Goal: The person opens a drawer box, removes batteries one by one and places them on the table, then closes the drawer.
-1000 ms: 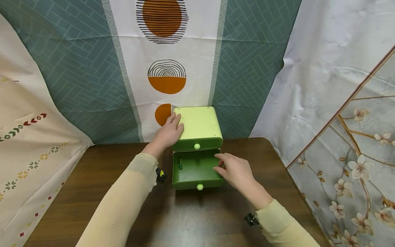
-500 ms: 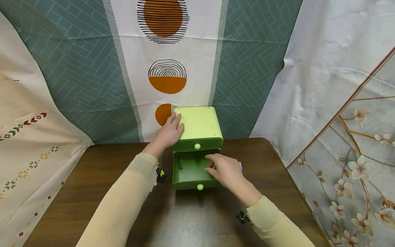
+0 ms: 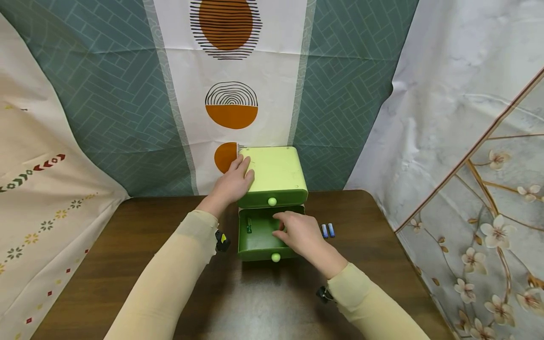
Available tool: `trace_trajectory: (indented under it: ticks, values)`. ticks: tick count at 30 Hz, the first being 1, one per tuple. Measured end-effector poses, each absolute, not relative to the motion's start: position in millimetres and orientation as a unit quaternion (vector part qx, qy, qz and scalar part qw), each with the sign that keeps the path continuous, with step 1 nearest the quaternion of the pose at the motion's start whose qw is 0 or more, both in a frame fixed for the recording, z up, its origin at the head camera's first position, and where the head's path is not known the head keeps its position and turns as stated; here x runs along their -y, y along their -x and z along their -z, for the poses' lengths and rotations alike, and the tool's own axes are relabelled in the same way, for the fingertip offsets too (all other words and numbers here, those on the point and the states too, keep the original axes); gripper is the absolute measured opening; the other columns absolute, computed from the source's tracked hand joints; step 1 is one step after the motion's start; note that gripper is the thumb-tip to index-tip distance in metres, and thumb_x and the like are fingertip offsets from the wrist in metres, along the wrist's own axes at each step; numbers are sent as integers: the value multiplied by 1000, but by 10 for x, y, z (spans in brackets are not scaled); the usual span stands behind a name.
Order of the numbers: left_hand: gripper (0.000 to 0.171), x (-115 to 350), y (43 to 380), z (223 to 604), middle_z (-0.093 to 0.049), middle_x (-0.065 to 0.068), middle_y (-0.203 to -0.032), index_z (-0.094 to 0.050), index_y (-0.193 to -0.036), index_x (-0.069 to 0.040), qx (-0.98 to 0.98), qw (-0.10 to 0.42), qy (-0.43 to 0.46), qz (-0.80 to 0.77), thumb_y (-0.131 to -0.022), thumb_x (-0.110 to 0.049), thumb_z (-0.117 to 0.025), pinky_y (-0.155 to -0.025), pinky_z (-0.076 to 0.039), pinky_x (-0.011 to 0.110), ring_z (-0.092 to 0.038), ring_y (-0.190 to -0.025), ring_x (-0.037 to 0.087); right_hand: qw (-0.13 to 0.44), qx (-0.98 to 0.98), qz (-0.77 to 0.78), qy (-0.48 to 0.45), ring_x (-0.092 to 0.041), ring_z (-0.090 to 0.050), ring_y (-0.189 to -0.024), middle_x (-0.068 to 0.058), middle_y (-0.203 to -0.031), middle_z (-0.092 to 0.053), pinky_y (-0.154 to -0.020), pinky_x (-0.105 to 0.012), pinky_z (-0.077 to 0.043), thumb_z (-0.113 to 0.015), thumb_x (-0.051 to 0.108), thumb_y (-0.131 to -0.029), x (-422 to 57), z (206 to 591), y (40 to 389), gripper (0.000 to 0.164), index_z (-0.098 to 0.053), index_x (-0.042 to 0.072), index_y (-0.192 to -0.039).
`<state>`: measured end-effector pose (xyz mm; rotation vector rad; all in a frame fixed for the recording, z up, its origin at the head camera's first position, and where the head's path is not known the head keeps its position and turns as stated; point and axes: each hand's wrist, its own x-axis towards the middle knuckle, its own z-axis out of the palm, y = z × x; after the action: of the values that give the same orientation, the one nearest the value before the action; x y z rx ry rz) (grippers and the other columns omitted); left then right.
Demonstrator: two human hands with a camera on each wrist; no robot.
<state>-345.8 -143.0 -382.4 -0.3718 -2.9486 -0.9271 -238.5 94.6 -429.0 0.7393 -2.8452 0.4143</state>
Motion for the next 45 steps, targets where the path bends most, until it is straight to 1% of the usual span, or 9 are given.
trace_trajectory:
  ticks: [9,16,27,33,37,41,45]
  values:
    - [68,1431,3464,3837,-3,6,-186,-16,-180,-19,946,14,122,301,-119,-49,-25,-128,-27,63,-11,-170,33,71,952,-140,-261,-7,-67,-74,8,-95,-75,-60,-31,-52,-88,34,-98,-806,4302,2454,45,-78,14,-136]
    - [68,1436,3473,3837,-2,6,-186,-16,-180,-19,946,14,122,299,-119,-48,-25,-129,-25,62,-8,-170,31,49,956,-128,-261,-6,-64,-72,12,-89,-71,-59,-30,-51,-87,37,-98,-731,4321,2512,47,-77,15,-139]
    - [67,1431,3472,3835,-4,6,-186,-17,-180,-19,946,18,120,299,-119,-48,-26,-129,-25,63,-10,-170,32,20,958,-103,-267,-8,-65,-73,12,-83,-67,-63,-34,-53,-86,39,-99,-563,4378,2617,49,-76,17,-141]
    - [68,1413,3465,3818,-5,7,-186,-18,-180,-19,947,17,122,298,-119,-48,-27,-129,-27,63,-14,-169,33,2,961,-89,-262,-10,-68,-77,13,-82,-68,-68,-35,-57,-86,41,-99,-492,4426,2662,50,-75,18,-143]
    - [68,1411,3474,3821,-5,7,-186,-18,-180,-19,947,15,122,297,-119,-48,-27,-128,-27,63,-15,-169,33,-1,961,-88,-260,-10,-68,-78,13,-81,-66,-69,-36,-57,-86,42,-99,-449,4446,2683,49,-77,18,-140]
    - [68,1424,3476,3829,-4,6,-186,-17,-180,-20,947,13,121,298,-119,-49,-27,-129,-26,62,-12,-170,32,-5,961,-88,-263,-11,-66,-75,11,-78,-64,-66,-37,-56,-86,42,-98,-391,4454,2710,44,-79,18,-134]
    - [68,1443,3480,3839,-4,6,-186,-17,-180,-20,947,16,120,298,-119,-49,-26,-130,-24,62,-8,-170,30,-6,961,-73,-267,-13,-66,-76,8,-79,-66,-65,-38,-56,-86,44,-98,-319,4445,2732,36,-80,18,-123]
